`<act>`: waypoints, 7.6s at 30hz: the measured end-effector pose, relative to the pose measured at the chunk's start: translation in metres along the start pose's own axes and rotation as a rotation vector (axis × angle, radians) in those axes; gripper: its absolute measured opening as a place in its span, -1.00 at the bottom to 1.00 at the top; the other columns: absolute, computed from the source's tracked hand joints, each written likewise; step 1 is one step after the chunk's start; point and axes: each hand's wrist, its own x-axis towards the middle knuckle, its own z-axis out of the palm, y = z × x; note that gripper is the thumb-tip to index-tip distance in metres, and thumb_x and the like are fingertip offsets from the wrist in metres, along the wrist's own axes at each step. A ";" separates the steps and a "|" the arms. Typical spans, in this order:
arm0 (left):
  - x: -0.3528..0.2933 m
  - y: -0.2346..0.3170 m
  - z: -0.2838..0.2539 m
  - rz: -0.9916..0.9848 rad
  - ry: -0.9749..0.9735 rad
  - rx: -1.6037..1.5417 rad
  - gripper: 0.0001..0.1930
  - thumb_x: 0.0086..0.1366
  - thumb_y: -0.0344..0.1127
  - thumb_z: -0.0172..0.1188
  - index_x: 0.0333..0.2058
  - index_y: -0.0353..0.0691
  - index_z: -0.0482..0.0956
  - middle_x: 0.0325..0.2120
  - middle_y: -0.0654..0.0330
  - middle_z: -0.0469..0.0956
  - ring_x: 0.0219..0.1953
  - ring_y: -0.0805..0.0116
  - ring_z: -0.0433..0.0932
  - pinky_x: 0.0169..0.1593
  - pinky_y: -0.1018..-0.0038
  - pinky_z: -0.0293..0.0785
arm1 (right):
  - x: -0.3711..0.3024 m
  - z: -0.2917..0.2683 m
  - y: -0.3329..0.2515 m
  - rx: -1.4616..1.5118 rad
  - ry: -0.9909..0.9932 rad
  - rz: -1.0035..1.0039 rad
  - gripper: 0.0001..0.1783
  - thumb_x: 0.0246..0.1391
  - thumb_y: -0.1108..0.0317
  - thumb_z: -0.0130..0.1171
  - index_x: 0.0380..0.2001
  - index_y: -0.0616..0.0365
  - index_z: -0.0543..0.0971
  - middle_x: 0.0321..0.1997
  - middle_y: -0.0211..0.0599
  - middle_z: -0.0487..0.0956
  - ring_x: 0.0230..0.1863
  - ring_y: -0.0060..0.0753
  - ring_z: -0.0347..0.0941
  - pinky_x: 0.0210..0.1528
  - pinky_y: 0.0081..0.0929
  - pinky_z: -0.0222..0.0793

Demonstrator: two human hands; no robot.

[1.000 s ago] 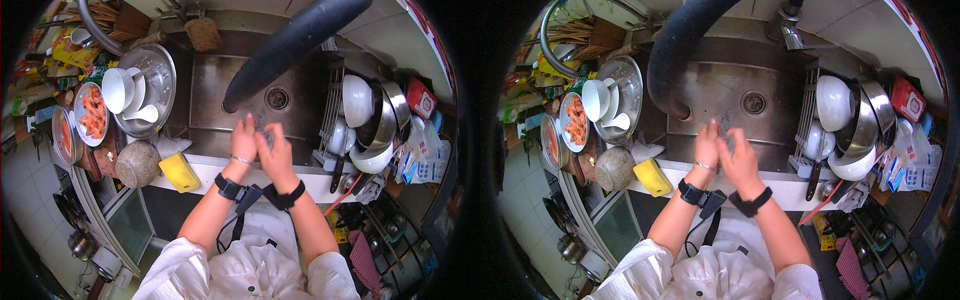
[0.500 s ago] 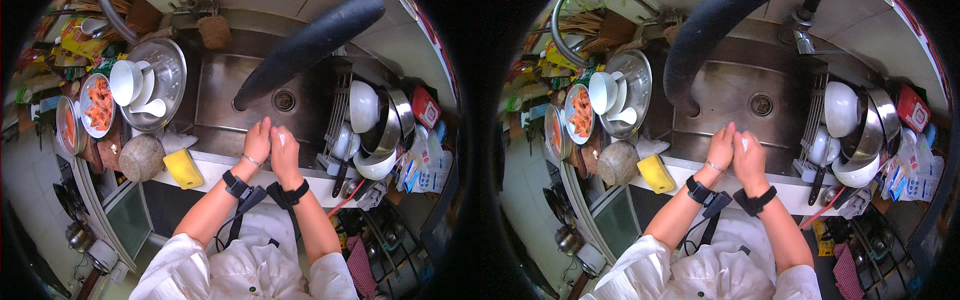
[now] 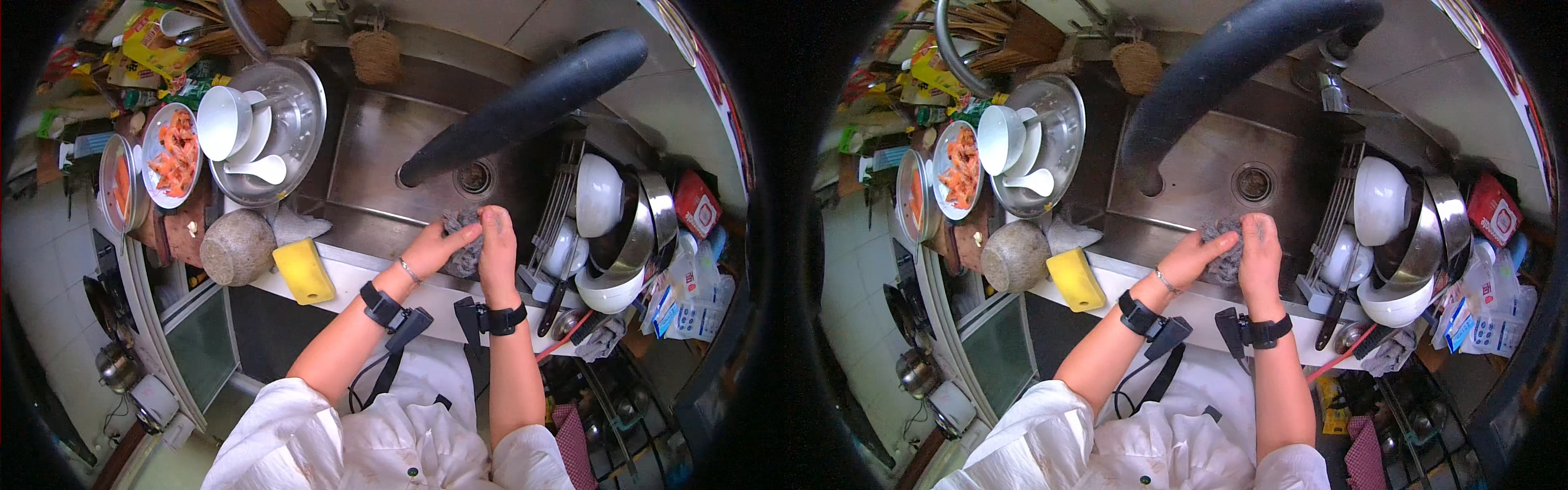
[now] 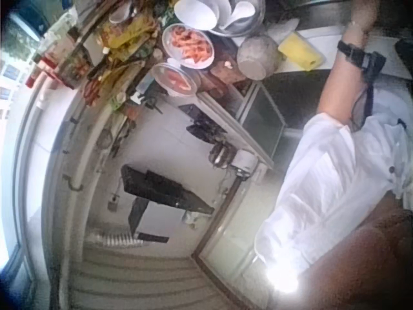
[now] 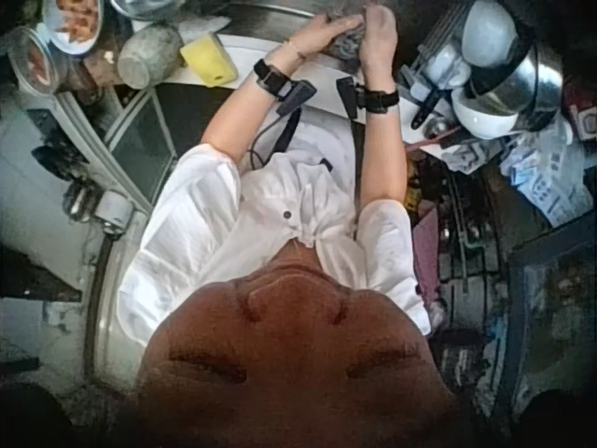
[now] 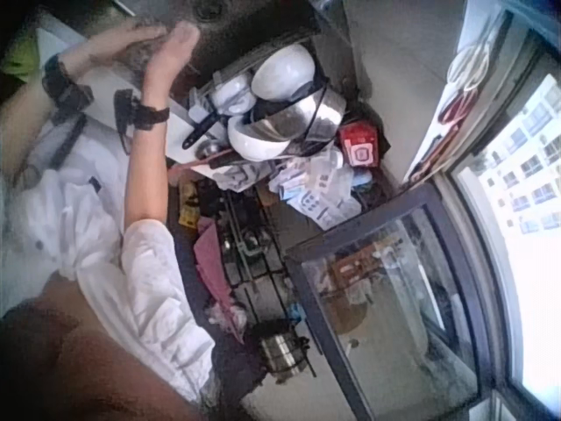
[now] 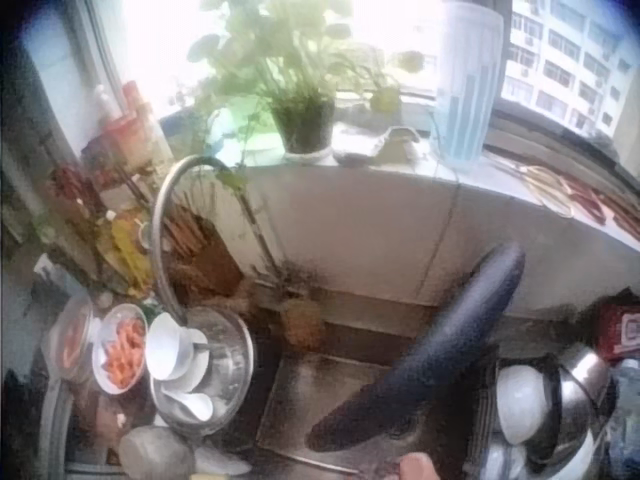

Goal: The person cleans a sink and a drain strainer by hand using a sponge and a cloth, then rinses the sink basin and faucet with water.

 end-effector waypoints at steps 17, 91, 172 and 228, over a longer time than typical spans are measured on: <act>-0.007 -0.011 0.015 0.135 0.420 0.270 -0.63 0.32 -0.11 -0.07 -0.27 -0.38 0.46 -0.47 0.15 0.48 -0.41 0.44 0.39 -0.28 0.50 0.35 | -0.007 0.018 -0.006 -0.316 0.055 -0.138 -0.83 0.10 0.33 0.02 -0.34 0.21 0.37 -0.45 0.05 0.49 -0.40 0.13 0.44 -0.38 -0.22 0.35; 0.004 0.013 -0.001 0.220 0.409 -0.121 -0.65 0.33 -0.11 -0.12 -0.05 -0.23 0.34 -0.18 0.24 0.42 -0.18 0.49 0.39 -0.13 0.52 0.35 | -0.031 0.049 -0.023 0.016 -0.330 -0.203 -0.50 0.18 0.29 -0.17 0.19 0.17 0.20 0.30 -0.01 0.09 0.34 -0.08 -0.08 0.32 -0.29 -0.22; -0.011 0.017 0.031 0.187 0.309 0.072 -0.72 0.32 -0.18 -0.03 -0.41 -0.31 0.42 -0.55 0.28 0.43 -0.43 0.56 0.30 -0.32 0.54 0.31 | 0.006 0.014 0.002 -0.177 0.110 -0.003 -0.77 0.16 0.32 -0.05 -0.28 0.32 0.36 -0.40 0.00 0.46 -0.35 -0.16 0.40 -0.25 -0.36 0.30; -0.017 0.021 -0.010 0.096 0.452 0.158 -0.86 0.21 -0.30 0.10 -0.37 -0.27 0.44 -0.52 0.37 0.44 -0.44 0.62 0.36 -0.37 0.64 0.28 | -0.032 0.014 -0.012 -0.062 0.066 0.087 -0.71 0.10 0.23 0.11 -0.51 0.26 0.43 -0.59 -0.44 0.36 -0.52 -0.61 0.17 -0.46 -0.54 0.21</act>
